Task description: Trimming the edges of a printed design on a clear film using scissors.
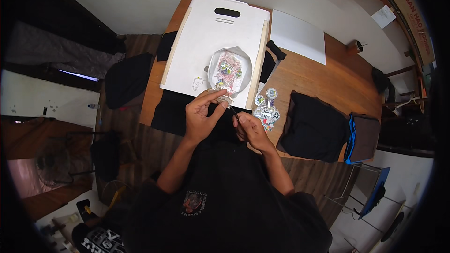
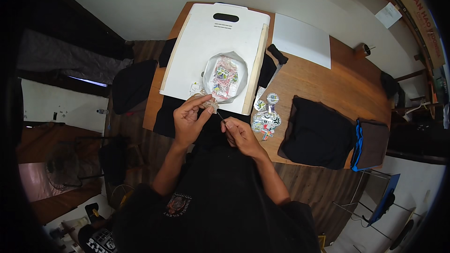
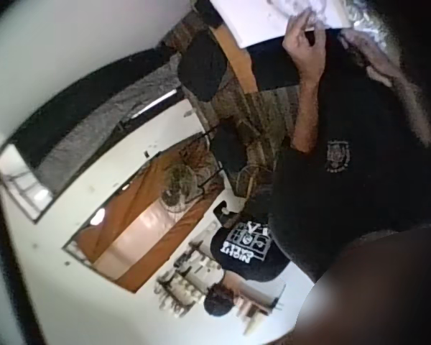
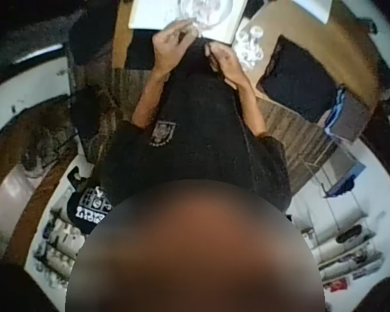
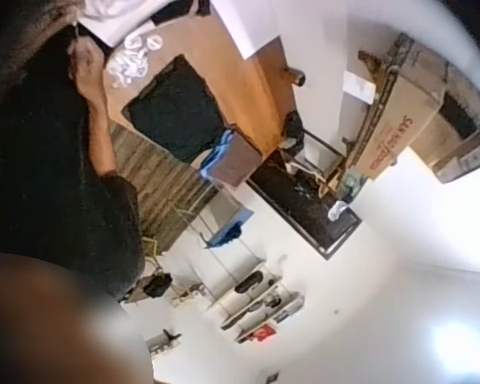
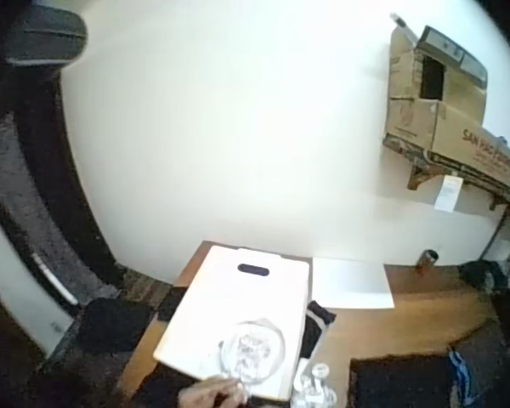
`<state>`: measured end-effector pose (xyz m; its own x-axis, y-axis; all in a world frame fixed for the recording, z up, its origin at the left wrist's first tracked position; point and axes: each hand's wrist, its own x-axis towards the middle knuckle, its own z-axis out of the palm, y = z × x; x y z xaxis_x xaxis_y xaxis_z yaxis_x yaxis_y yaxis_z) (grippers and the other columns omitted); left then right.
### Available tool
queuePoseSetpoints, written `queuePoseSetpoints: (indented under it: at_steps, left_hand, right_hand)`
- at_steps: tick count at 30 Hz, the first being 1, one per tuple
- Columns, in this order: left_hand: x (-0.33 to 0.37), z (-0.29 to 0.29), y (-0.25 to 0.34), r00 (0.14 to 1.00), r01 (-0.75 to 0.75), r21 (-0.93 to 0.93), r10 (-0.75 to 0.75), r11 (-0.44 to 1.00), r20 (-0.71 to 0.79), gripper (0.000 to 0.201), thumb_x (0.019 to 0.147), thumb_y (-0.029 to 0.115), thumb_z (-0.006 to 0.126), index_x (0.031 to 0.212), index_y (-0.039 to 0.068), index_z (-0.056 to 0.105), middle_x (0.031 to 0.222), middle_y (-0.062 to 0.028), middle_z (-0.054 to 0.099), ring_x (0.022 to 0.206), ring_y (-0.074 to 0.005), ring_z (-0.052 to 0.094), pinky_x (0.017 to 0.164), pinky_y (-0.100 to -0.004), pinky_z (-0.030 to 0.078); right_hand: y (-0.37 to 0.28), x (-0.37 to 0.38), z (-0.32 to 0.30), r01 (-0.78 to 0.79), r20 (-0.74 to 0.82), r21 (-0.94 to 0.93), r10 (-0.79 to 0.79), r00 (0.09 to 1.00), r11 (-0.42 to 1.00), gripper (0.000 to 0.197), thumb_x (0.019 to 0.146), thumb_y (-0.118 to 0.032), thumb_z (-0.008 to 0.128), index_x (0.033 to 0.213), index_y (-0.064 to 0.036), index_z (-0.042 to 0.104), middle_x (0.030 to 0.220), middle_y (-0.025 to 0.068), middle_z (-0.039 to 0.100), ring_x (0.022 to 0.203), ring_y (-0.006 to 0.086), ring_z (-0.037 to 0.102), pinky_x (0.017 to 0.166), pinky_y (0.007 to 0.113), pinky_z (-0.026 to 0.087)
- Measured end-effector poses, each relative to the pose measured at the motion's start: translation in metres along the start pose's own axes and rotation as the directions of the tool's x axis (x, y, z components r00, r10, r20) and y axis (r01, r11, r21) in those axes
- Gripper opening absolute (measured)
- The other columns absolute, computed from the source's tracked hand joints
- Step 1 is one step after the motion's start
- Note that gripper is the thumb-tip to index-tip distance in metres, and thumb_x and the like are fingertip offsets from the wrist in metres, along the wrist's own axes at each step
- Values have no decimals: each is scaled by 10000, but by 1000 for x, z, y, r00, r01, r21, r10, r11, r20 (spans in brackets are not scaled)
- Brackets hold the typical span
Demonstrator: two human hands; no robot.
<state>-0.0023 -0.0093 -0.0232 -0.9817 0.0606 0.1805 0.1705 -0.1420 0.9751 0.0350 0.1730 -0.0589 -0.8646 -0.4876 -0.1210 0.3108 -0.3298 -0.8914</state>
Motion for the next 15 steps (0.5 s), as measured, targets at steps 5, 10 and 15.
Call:
queuePoseSetpoints:
  at_steps: [5, 10, 15]
  left_hand:
    - [-1, 2, 1, 1000, -13, -40, 12, 999, -12, 336, 830, -121, 653, 1163, -87, 623, 1057, -138, 651, 896, -119, 629, 812, -220, 498]
    - [-3, 1, 3, 1000, 10, -44, -11, 999, -11, 335, 838, -120, 644, 1170, -91, 615, 1080, -151, 650, 888, -124, 635, 816, -223, 502]
    - [-1, 6, 10, 1000, -13, -50, 13, 999, -2, 333, 845, -117, 636, 1177, -92, 612, 1089, -154, 650, 892, -121, 632, 817, -223, 500]
  right_hand:
    - [-5, -2, 3, 11, -4, 18, -11, 1000, 1000, 343, 1044, -349, 405, 907, -48, 496, 583, -49, 338, 469, 44, 288, 439, 209, 247]
    - [-4, -2, 5, 1, -4, 40, -1, 1000, 999, 343, 1044, -349, 403, 903, -49, 494, 579, -52, 330, 461, 43, 278, 435, 210, 240]
    - [-6, -4, 6, -10, -14, 56, 11, 1000, 998, 345, 1044, -351, 403, 906, -49, 496, 574, -53, 321, 461, 42, 274, 433, 209, 237]
